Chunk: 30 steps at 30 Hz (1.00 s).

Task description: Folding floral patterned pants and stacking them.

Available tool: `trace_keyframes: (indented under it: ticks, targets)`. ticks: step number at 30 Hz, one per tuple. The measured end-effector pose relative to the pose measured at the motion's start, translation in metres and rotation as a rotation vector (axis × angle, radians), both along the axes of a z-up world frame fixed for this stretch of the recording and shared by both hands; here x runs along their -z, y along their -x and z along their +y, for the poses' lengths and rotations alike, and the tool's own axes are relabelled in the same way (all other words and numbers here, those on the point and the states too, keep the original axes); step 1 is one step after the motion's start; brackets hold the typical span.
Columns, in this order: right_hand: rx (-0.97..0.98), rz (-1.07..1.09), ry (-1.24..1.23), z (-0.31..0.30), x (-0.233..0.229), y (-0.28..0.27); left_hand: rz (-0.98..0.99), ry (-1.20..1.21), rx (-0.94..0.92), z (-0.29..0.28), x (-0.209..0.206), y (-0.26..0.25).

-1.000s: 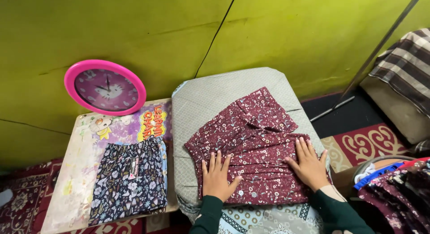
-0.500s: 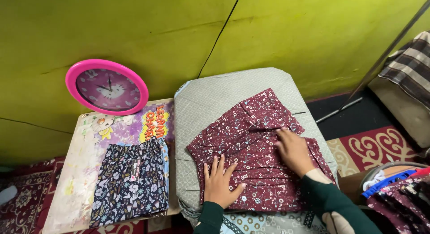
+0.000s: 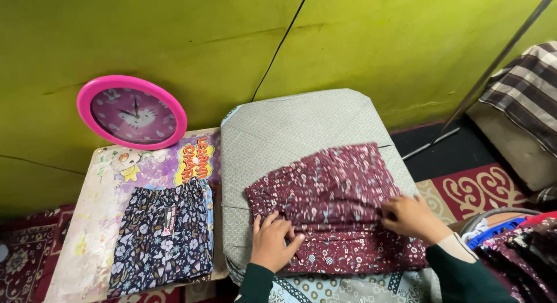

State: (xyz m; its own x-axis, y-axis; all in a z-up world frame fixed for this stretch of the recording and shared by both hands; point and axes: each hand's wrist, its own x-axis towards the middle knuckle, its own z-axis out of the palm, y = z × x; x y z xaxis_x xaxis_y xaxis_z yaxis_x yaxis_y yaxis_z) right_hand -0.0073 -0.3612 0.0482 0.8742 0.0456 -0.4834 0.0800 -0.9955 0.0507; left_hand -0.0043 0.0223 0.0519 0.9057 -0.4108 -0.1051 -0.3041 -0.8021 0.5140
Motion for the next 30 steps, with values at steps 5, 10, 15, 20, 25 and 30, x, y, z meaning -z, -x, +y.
trace_keyframes:
  ticks: [5, 10, 15, 20, 25, 30]
  targets:
    - [0.093, -0.210, -0.136, 0.018, -0.028, -0.018, -0.065, -0.066, -0.114, -0.011, -0.006, -0.031]
    - [-0.109, -0.768, -0.187, 0.094, 0.021, -0.064, -0.338, 0.036, -0.079, -0.028, 0.021, -0.068]
    - [-0.030, -0.326, -0.186, 0.135, 0.029, -0.062, 0.133, -0.279, -0.053, -0.022, -0.001, -0.065]
    - [0.116, -0.306, -0.162, 0.077, 0.043, -0.075, 0.151, -0.285, -0.041, -0.023, -0.007, -0.060]
    - [0.349, -0.419, -0.199, 0.032, 0.077, -0.096, 0.148, -0.260, -0.045, -0.022, 0.002, -0.064]
    - [0.088, -0.572, -0.235, 0.096, 0.047, -0.099, 0.180, -0.298, -0.032, -0.024, 0.005, -0.066]
